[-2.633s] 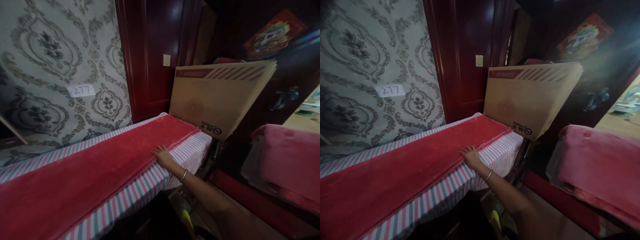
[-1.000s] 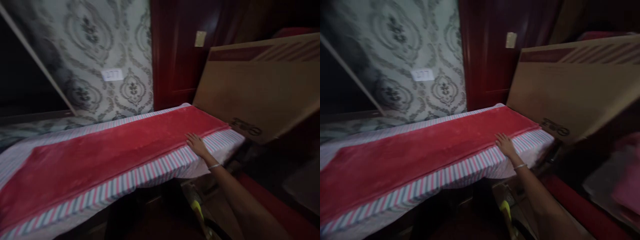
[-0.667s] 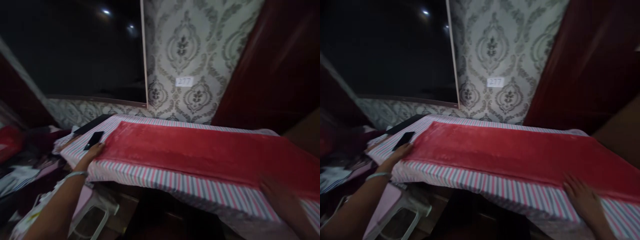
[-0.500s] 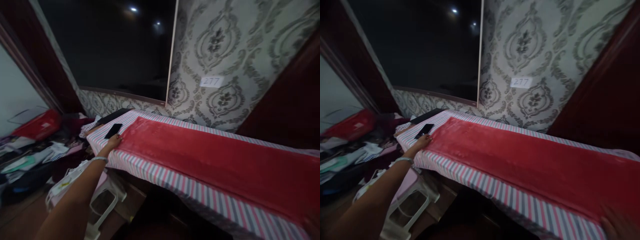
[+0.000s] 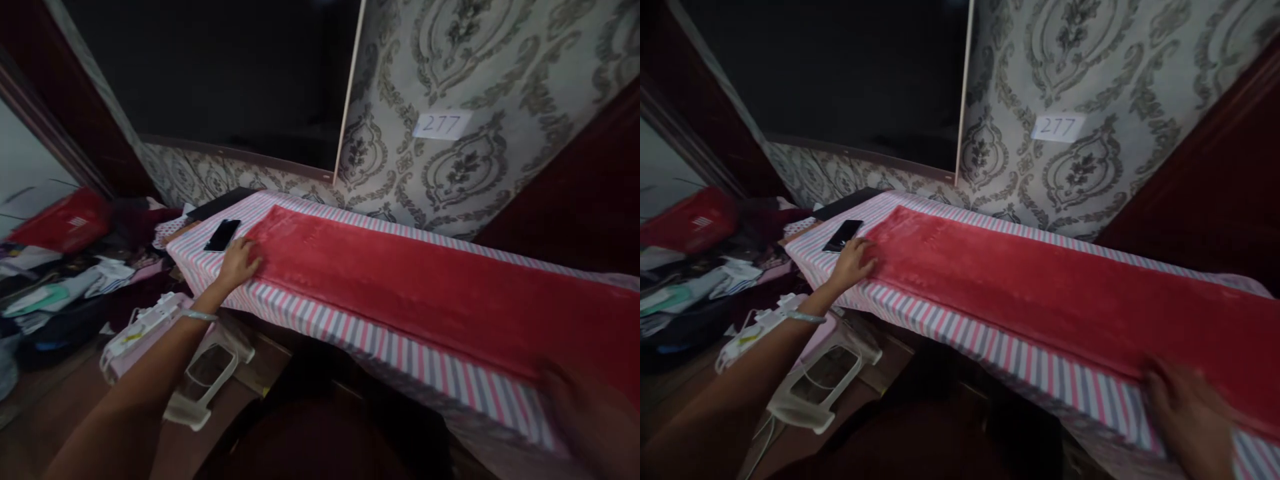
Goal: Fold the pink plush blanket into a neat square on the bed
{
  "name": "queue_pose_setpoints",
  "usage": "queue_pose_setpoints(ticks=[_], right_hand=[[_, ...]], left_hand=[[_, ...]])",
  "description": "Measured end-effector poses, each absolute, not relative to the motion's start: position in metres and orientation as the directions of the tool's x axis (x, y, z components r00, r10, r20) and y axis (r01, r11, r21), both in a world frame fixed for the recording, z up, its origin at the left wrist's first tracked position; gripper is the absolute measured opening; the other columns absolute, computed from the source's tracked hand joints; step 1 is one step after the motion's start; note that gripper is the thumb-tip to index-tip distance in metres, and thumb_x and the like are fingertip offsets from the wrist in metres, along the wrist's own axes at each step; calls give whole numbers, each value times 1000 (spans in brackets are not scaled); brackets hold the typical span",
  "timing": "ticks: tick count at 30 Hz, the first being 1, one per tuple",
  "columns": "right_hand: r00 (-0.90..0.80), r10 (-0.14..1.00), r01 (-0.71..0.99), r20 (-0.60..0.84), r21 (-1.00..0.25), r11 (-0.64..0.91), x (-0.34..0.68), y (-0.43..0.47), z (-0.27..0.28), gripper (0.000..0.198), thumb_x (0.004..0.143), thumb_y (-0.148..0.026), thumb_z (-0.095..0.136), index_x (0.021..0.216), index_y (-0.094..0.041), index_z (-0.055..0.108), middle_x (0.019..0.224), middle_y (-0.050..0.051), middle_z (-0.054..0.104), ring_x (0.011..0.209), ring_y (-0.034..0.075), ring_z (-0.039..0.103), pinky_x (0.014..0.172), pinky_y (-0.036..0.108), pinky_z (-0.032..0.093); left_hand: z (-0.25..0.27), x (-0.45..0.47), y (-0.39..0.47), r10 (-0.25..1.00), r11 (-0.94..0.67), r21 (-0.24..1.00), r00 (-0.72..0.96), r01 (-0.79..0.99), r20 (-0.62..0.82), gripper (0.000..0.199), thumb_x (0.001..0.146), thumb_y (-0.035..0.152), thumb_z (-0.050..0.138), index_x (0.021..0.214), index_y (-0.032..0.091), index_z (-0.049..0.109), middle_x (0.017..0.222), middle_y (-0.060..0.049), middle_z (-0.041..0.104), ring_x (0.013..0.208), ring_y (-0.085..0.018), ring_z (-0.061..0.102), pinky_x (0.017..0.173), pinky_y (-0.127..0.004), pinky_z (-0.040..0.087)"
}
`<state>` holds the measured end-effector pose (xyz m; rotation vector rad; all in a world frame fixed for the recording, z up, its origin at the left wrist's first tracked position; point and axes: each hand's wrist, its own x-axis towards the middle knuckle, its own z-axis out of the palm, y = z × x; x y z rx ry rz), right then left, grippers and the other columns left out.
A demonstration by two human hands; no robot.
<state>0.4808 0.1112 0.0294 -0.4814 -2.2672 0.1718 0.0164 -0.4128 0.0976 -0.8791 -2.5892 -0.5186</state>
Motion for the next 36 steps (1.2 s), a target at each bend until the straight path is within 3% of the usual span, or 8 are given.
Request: queue_pose_setpoints(ticks=[2,4,8,12,21,25,29,36], right_hand=[[-675,390,271,627,-281,921,462,90,31,47,95,-56,43,140,-50,54,111,13,71,105,40,65,87,65,51],[-752,296,164,590,-267,950,437,66,30,47,97,-54,44,137,-37,60,122,12,69,116,37,63,97,61,51],[-813,190,53,551,-254,966,399,33,24,40,99,-46,46,126,-26,68,126,11,69,114,30,64,98,51,53],[-818,160,57,553,-199,978,386,24,21,38,100,-38,44,121,-24,72,117,12,72,106,29,66,94,48,53],[-800,218,146,559,-171,974,381,21,32,36,100,-24,41,107,-20,76,99,12,74,92,27,64,88,44,52],[-810,187,125,556,-147,981,381,18,29,37,102,-24,39,107,-18,75,104,13,74,93,27,63,88,43,52],[-845,207,140,493,-169,976,385,18,29,35,102,-29,42,118,-20,72,111,13,73,102,27,63,91,43,51],[-800,454,431,393,-149,890,427,65,48,38,102,-32,43,123,-20,71,125,14,70,115,28,61,102,45,47]], left_hand=[[91,33,-405,690,586,193,-609,787,391,43,90,41,55,125,17,63,130,-15,60,122,-31,55,108,-48,43],[85,45,-402,761,514,206,-553,833,339,40,92,39,53,123,17,64,130,-15,62,121,-30,57,107,-47,45],[80,50,-407,782,493,223,-540,841,310,36,93,29,48,121,16,66,131,-15,63,122,-28,60,105,-44,49],[78,43,-408,757,526,188,-557,830,341,36,93,25,45,120,17,67,125,-15,66,117,-28,63,101,-45,52],[65,39,-407,693,573,134,-565,809,447,33,91,21,43,110,18,70,111,-13,72,106,-28,66,98,-46,53],[67,41,-410,722,557,80,-529,827,446,34,93,27,39,103,17,70,110,-16,72,106,-30,67,96,-47,54],[77,45,-408,753,524,54,-491,850,438,33,92,34,41,101,19,69,107,-14,73,101,-29,68,92,-44,56],[76,62,-359,751,390,120,-390,913,532,32,92,47,41,111,38,65,108,-2,73,103,-30,69,94,-50,57]])
